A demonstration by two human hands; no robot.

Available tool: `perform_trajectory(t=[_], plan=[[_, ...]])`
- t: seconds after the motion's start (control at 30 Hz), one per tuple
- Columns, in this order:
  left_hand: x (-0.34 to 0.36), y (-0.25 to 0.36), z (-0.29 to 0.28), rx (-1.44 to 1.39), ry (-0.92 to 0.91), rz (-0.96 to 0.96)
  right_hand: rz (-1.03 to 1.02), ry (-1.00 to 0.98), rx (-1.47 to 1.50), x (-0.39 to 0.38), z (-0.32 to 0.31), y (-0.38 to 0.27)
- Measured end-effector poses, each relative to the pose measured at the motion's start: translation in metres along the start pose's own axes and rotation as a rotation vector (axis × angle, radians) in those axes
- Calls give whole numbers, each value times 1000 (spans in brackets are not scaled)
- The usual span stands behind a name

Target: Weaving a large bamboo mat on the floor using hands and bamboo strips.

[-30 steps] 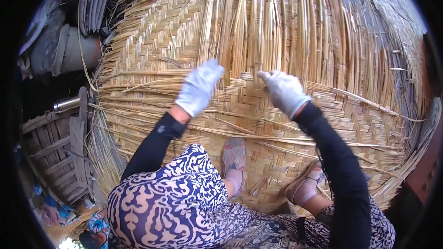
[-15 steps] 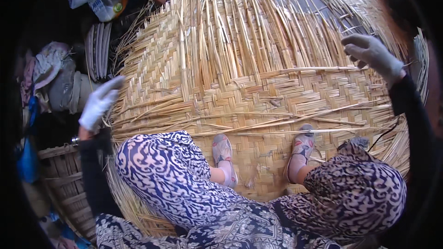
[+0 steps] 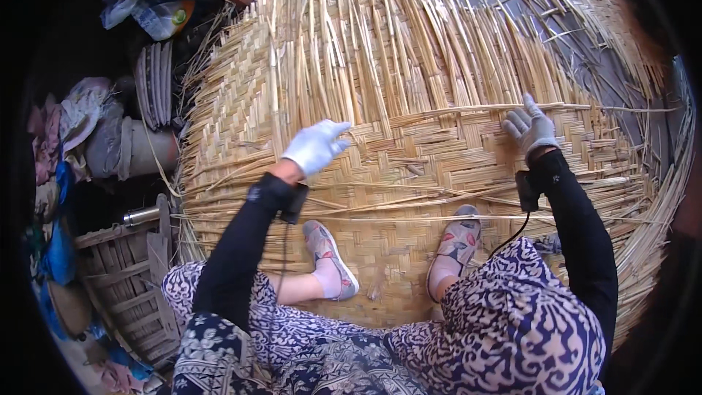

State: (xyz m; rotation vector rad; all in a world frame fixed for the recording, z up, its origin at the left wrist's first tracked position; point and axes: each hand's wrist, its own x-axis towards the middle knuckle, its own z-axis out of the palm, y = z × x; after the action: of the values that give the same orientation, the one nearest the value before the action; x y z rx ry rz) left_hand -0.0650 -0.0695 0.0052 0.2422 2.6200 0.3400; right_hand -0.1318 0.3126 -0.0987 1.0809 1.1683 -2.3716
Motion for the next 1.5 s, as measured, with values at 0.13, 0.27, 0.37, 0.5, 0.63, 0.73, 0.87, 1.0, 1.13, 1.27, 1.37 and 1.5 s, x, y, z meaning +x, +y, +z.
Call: perform_trajectory(t=[0.13, 0.27, 0.37, 0.5, 0.63, 0.73, 0.87, 1.0, 1.13, 1.27, 1.37, 1.5], plan=[[40, 2, 80, 143, 252, 114, -66, 85, 113, 2, -6, 7], [41, 3, 108, 223, 418, 6, -76, -6, 113, 18, -28, 8], [58, 32, 67, 151, -142, -235, -152, 4, 135, -7, -18, 7], [93, 73, 61, 35, 597, 424, -152, -119, 319, -5, -32, -4], [102, 91, 73, -30, 292, 227, -68, -284, 543, -5, -15, -9], [106, 96, 80, -292, 466, 290, -155, -29, 750, -15, -11, -77], [113, 92, 86, -582, 381, 131, -879, -695, 76, -66, -17, -131], [123, 98, 89, -443, 284, 120, -643, 106, -515, -74, -76, -129], [129, 104, 82, -346, 146, 13, -841, -175, -1937, -119, -147, -57], [134, 111, 80, -293, 58, -58, -815, -235, -2089, -163, -169, 4], [139, 109, 79, -293, 33, -102, -976, -7, -2113, -161, -183, 32], [149, 107, 84, -233, -28, -130, -933, 16, -2135, -160, -200, 28]])
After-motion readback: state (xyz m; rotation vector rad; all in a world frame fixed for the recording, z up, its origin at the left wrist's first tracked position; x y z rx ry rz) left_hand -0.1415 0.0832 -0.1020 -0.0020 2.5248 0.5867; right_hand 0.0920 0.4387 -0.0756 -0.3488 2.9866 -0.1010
